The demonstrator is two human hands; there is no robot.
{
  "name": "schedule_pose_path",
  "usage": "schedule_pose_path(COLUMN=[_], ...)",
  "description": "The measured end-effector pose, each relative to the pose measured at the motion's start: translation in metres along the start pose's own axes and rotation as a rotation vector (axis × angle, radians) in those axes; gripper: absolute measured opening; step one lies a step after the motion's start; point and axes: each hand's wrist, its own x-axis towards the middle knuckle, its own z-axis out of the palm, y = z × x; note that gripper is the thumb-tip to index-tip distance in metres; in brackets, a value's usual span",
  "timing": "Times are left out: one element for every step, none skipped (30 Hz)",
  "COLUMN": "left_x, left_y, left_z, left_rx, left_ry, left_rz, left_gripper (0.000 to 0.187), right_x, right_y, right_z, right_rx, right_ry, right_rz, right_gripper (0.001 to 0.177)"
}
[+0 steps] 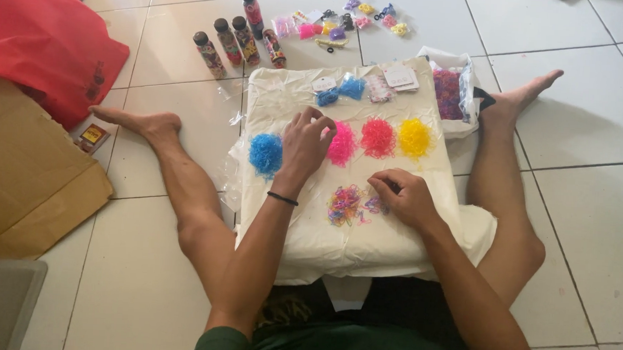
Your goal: Sorting small multi-colored rubber bands into organized piles by color on a white cloth surface.
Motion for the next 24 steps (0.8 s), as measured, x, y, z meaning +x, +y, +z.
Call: schedule_pose_path(left_x=[0.003,0.006,0.008,0.009,0.01,0.016,0.022,0.023,0.023,0.024,0.025,0.025,0.025,0.025,0.025,0.025,0.025,0.025,0.024,0.025,0.026,0.024,0.023,0.024], left_y=[0.002,0.004,0.007,0.007,0.007,0.005,0.004,0.003,0.002,0.001,0.0,0.0,0.002,0.004,0.007,0.007,0.008,0.008,0.007,0.006,0.006,0.006,0.006,0.007], left_z=[-0.002,-0.004,-0.006,-0.007,-0.007,-0.009,-0.008,-0.007,-0.006,-0.005,-0.005,-0.004,-0.008,-0.011,-0.015,-0.016,-0.017,-0.019,-0.02,-0.021,-0.022,-0.021,-0.02,-0.019], left_rx=[0.002,0.003,0.004,0.002,0.036,0.073,0.073,0.1,0.127,0.13,0.127,0.123,0.125,0.118,0.11,0.111,0.095,0.079,0.08,0.078,0.075,0.076,0.074,0.073], left_ry=[0.003,-0.033,-0.069,-0.071,-0.097,-0.114,-0.107,-0.131,-0.155,-0.152,-0.164,-0.177,-0.175,-0.185,-0.195,-0.196,-0.213,-0.229,-0.23,-0.249,-0.267,-0.27,-0.255,-0.236], left_rz=[0.0,0.02,0.039,0.042,0.063,0.085,0.089,0.088,0.087,0.089,0.1,0.111,0.112,0.108,0.105,0.104,0.087,0.069,0.066,0.059,0.051,0.049,0.04,0.036], left_gripper=[0.007,0.009,0.011,0.011,0.012,0.013,0.013,0.01,0.01,0.01,0.009,0.009,0.009,0.007,0.006,0.006,0.005,0.004,0.004,0.004,0.005,0.005,0.006,0.006], right_x=[0.001,0.0,0.0,-0.002,-0.004,-0.001,0.003,0.001,-0.001,0.0,0.0,0.0,0.001,0.0,0.0,0.0,0.0,0.0,-0.002,-0.001,-0.001,-0.002,-0.003,-0.002], right_y=[-0.001,-0.001,-0.002,-0.001,0.0,0.001,0.001,0.001,0.001,0.001,0.002,0.003,0.003,0.004,0.005,0.005,0.004,0.003,0.003,0.003,0.003,0.003,0.002,0.002], right_z=[0.0,0.0,-0.001,0.0,0.001,0.0,-0.001,0.0,0.0,0.0,0.0,0.0,0.001,0.001,0.002,0.002,0.001,0.002,0.002,0.002,0.002,0.002,0.002,0.001], right_rx=[0.001,-0.006,-0.013,-0.014,-0.015,-0.016,-0.019,-0.017,-0.015,-0.014,-0.015,-0.016,-0.016,-0.022,-0.027,-0.026,-0.023,-0.019,-0.017,-0.014,-0.012,-0.01,-0.008,-0.009], right_ry=[0.0,-0.002,-0.004,-0.001,0.003,0.008,0.013,0.008,0.004,0.006,0.002,-0.003,-0.002,0.002,0.005,0.003,0.009,0.014,0.011,0.009,0.007,0.005,0.005,0.009], right_rz=[-0.003,-0.002,0.0,0.003,0.008,0.003,-0.003,0.007,0.017,0.013,0.012,0.012,0.009,0.012,0.015,0.015,0.017,0.018,0.019,0.019,0.019,0.021,0.022,0.018], right_gripper=[0.026,0.025,0.025,0.025,0.025,0.025,0.025,0.024,0.023,0.023,0.024,0.025,0.025,0.024,0.022,0.022,0.023,0.023,0.023,0.023,0.023,0.023,0.023,0.023])
